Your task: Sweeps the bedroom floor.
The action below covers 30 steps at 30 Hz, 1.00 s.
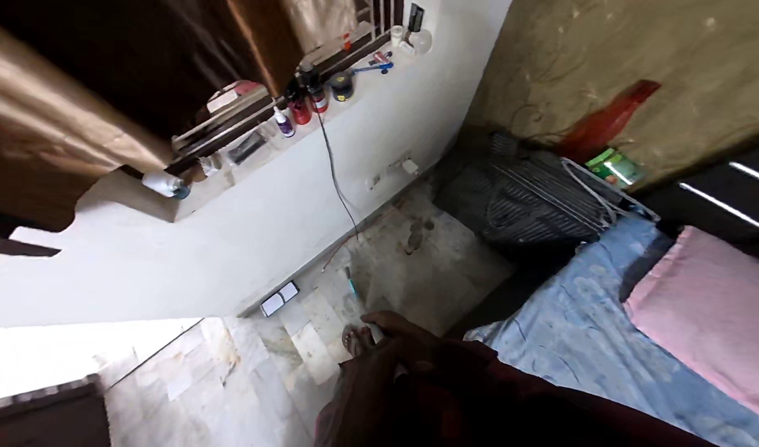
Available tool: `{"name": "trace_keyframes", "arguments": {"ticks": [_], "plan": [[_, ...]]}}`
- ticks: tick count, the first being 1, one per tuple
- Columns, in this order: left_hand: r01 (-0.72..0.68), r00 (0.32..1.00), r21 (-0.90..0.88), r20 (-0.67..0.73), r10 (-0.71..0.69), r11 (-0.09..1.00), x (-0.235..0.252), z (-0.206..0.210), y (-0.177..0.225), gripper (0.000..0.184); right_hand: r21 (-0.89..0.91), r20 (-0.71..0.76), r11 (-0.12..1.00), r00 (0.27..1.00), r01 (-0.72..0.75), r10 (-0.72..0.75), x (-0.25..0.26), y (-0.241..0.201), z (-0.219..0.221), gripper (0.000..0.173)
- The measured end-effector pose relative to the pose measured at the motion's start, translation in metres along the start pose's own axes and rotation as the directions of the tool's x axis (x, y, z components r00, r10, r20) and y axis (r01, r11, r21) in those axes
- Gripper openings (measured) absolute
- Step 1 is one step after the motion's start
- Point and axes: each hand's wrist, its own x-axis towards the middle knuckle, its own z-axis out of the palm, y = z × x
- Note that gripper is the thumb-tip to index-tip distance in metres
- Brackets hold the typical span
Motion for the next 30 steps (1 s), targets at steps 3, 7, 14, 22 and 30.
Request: {"name": "trace_keyframes", "arguments": {"ticks": [3, 7, 14, 22, 30], "plan": [[0.125, 0.992, -0.047, 0.007, -0.125, 0.991, -0.003, -0.019, 0.045, 0.035, -0.036, -0.103, 0.998, 0.994, 0.045, -0.049, -0.021, -0.010, 0.003, 0.028], [0.055, 0.998, -0.188, -0.023, -0.061, 0.981, -0.002, -0.016, 0.016, 0.034, 0.086, -0.273, 0.988, 0.956, 0.132, -0.104, -0.030, -0.016, 0.001, 0.023], [-0.078, 0.979, -0.362, -0.204, 0.002, 0.929, -0.006, 0.007, -0.086, 0.033, 0.266, -0.452, 0.941, 0.890, 0.208, -0.069, 0.022, -0.010, -0.006, 0.019], [0.080, 0.987, -0.438, -0.089, -0.132, 0.895, -0.015, -0.004, -0.169, 0.040, 0.364, -0.471, 0.898, 0.881, 0.247, -0.052, 0.100, 0.002, 0.035, 0.018], [0.153, 0.957, -0.621, -0.102, -0.272, 0.769, -0.078, -0.050, -0.291, 0.038, 0.223, -0.369, 0.963, 0.928, 0.151, -0.060, 0.162, 0.012, 0.158, 0.020]]}}
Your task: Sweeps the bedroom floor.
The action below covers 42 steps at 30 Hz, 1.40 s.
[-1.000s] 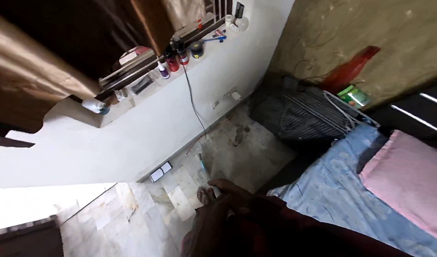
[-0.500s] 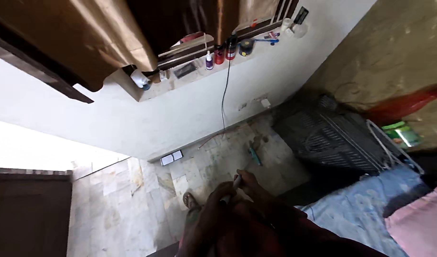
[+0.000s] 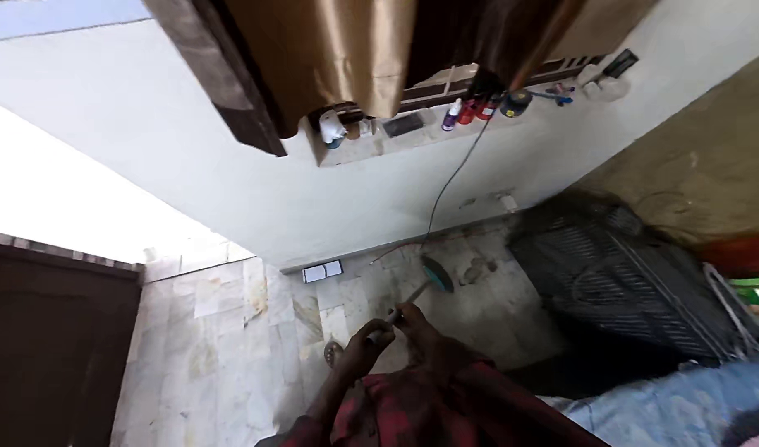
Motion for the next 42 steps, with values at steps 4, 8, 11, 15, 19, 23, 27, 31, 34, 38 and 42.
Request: {"name": "trace_keyframes", "arguments": {"ticks": [4, 8, 11, 15, 19, 23, 27, 31, 34, 38, 42], "plan": [[0.112, 0.991, 0.096, 0.056, -0.117, 0.989, -0.031, -0.052, -0.021, 0.047, -0.327, 0.075, 0.945, 0.996, -0.012, 0.038, 0.018, 0.024, 0.052, 0.021], [0.157, 0.987, 0.055, 0.017, -0.158, 0.986, -0.062, -0.075, -0.027, 0.047, -0.445, 0.100, 0.894, 0.989, -0.052, 0.108, 0.020, 0.044, 0.103, 0.016], [0.188, 0.981, 0.079, -0.063, -0.183, 0.979, -0.080, -0.080, -0.021, 0.045, -0.520, 0.104, 0.851, 0.984, -0.072, 0.148, 0.012, 0.055, 0.127, 0.025], [0.168, 0.967, 0.026, -0.197, -0.160, 0.985, -0.099, -0.077, -0.012, 0.041, -0.618, 0.124, 0.782, 0.971, -0.087, 0.206, -0.014, 0.057, 0.148, 0.024], [0.192, 0.939, -0.062, -0.278, -0.202, 0.979, -0.109, -0.066, -0.002, 0.040, -0.678, 0.147, 0.730, 0.956, -0.088, 0.252, -0.014, 0.061, 0.152, 0.022], [0.064, 0.904, -0.256, -0.394, -0.165, 0.965, -0.110, -0.051, 0.002, 0.030, -0.725, 0.199, 0.688, 0.944, -0.038, 0.262, -0.016, 0.060, 0.154, 0.029], [0.018, 0.857, -0.348, -0.478, -0.194, 0.937, -0.107, -0.038, 0.007, 0.027, -0.788, 0.252, 0.615, 0.929, 0.034, 0.271, -0.018, 0.057, 0.155, 0.028], [0.025, 0.788, -0.463, -0.537, -0.303, 0.886, -0.105, -0.022, 0.018, 0.026, -0.849, 0.302, 0.517, 0.902, 0.108, 0.308, -0.007, 0.059, 0.147, 0.055], [0.003, 0.771, -0.494, -0.553, -0.317, 0.869, -0.106, -0.010, 0.018, 0.027, -0.890, 0.312, 0.427, 0.899, 0.162, 0.309, -0.010, 0.059, 0.141, 0.038], [-0.017, 0.731, -0.536, -0.583, -0.355, 0.844, -0.115, 0.001, 0.028, 0.025, -0.923, 0.305, 0.328, 0.902, 0.201, 0.307, -0.023, 0.063, 0.134, 0.031], [0.065, 0.721, -0.469, -0.588, -0.366, 0.881, -0.130, 0.007, 0.041, 0.024, -0.873, 0.397, 0.437, 0.834, 0.215, 0.383, -0.024, 0.075, 0.122, 0.011]]}}
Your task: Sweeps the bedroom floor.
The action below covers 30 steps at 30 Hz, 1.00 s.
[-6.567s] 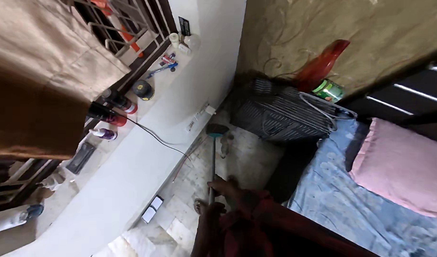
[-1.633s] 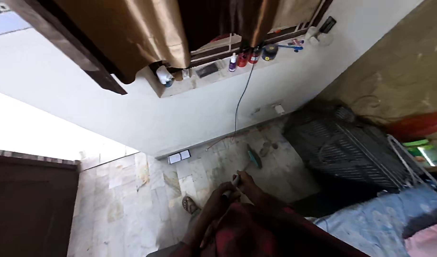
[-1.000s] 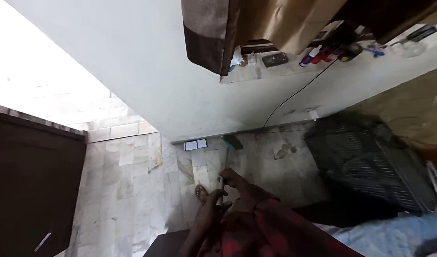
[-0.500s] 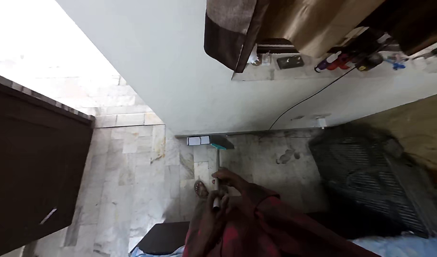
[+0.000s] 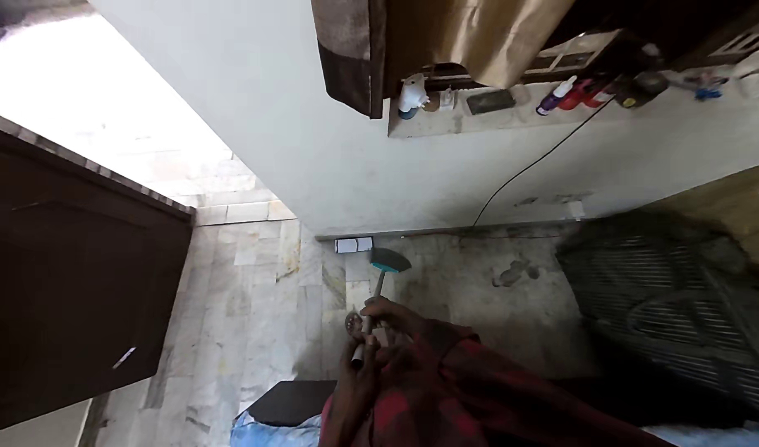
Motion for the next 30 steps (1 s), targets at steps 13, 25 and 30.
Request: {"name": "trace_keyframes", "arguments": {"ticks": [13, 25, 30], "plan": [[-0.346, 0.933, 0.427, 0.252, 0.257, 0.836, -0.058, -0.022, 0.040, 0.038, 0.591, 0.019, 0.788, 0.973, 0.175, -0.230, -0.089, -0.005, 0.038, 0.032], [-0.548, 0.674, 0.370, 0.727, 0.133, 0.750, -0.040, 0.002, 0.043, 0.041, 0.714, -0.403, 0.686, 0.883, 0.139, 0.239, -0.128, 0.084, -0.030, 0.015], [-0.541, 0.604, 0.428, 0.796, -0.019, 0.724, 0.003, 0.035, 0.016, 0.039, 0.690, -0.485, 0.718, 0.793, 0.088, 0.368, -0.118, 0.139, -0.053, 0.015]]}}
